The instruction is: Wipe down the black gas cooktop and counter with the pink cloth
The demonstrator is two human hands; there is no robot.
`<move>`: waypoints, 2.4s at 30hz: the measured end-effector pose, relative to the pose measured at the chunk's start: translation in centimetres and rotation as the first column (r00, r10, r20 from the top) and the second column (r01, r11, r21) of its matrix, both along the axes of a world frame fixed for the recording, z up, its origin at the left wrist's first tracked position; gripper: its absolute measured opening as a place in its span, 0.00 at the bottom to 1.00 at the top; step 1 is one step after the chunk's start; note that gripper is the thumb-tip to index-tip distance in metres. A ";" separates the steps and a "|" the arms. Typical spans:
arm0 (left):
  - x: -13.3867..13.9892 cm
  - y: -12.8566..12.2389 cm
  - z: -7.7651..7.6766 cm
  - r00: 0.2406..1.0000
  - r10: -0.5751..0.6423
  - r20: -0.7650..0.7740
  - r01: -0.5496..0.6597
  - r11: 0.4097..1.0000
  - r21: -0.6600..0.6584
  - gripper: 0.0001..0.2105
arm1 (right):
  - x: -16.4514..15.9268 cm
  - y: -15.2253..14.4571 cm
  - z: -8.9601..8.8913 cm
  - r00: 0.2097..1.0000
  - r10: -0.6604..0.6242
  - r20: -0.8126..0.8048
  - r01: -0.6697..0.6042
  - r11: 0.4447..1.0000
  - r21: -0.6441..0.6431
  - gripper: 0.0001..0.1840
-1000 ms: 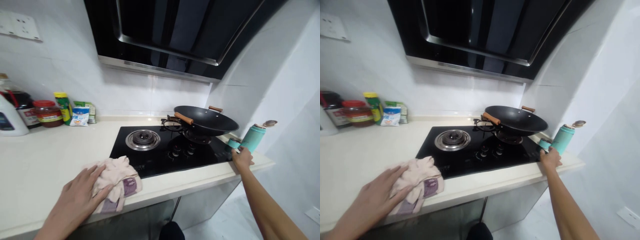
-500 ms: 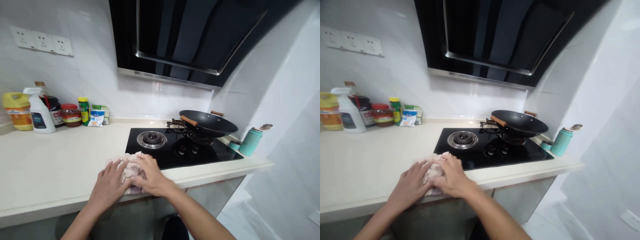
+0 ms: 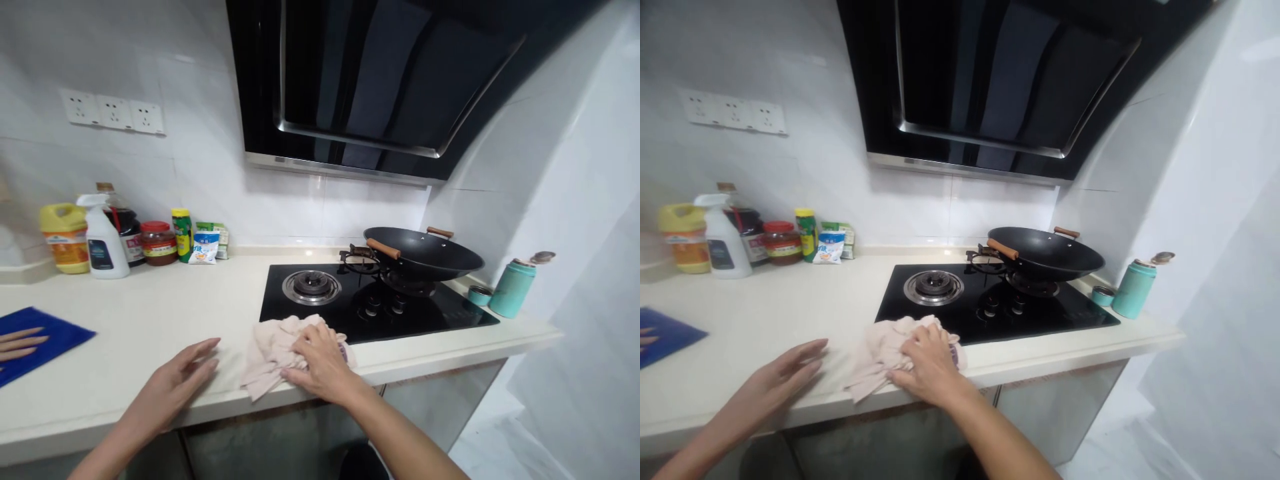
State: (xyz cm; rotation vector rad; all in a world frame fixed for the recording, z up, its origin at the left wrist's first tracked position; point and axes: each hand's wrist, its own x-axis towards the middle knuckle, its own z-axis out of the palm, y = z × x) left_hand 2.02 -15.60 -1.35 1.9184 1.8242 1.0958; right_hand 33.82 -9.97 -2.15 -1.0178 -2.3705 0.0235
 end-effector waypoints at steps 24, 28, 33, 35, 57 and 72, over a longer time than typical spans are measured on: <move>-2.9 2.2 -2.5 0.890 0.177 -0.421 -0.184 0.983 0.025 0.30 | 13.5 1.0 -1.3 0.946 -0.316 -0.067 0.317 0.948 0.017 0.14; -2.8 2.0 -2.4 0.893 0.154 -0.423 -0.170 0.985 -0.001 0.31 | 20.8 2.1 -3.3 0.854 -0.503 -0.135 0.511 0.859 0.034 0.19; -2.0 1.4 -1.8 0.890 0.148 -0.431 -0.169 0.986 -0.010 0.31 | 31.1 4.4 -3.9 0.587 -0.804 -0.101 0.792 0.595 -0.135 0.35; -1.8 1.3 -1.6 0.892 0.154 -0.425 -0.174 0.985 -0.009 0.31 | 34.0 5.0 -3.5 0.475 -0.880 -0.007 0.866 0.469 -0.173 0.36; -1.6 0.0 -0.9 0.980 0.111 -0.163 -0.095 0.990 0.105 0.29 | -9.8 -5.4 -0.2 0.984 -0.176 0.012 0.176 0.984 0.000 0.26; -2.3 -0.7 -0.6 0.975 0.142 0.172 -0.149 0.988 0.029 0.28 | -3.4 -5.5 0.9 0.818 0.171 -0.549 -0.451 0.783 -0.428 0.25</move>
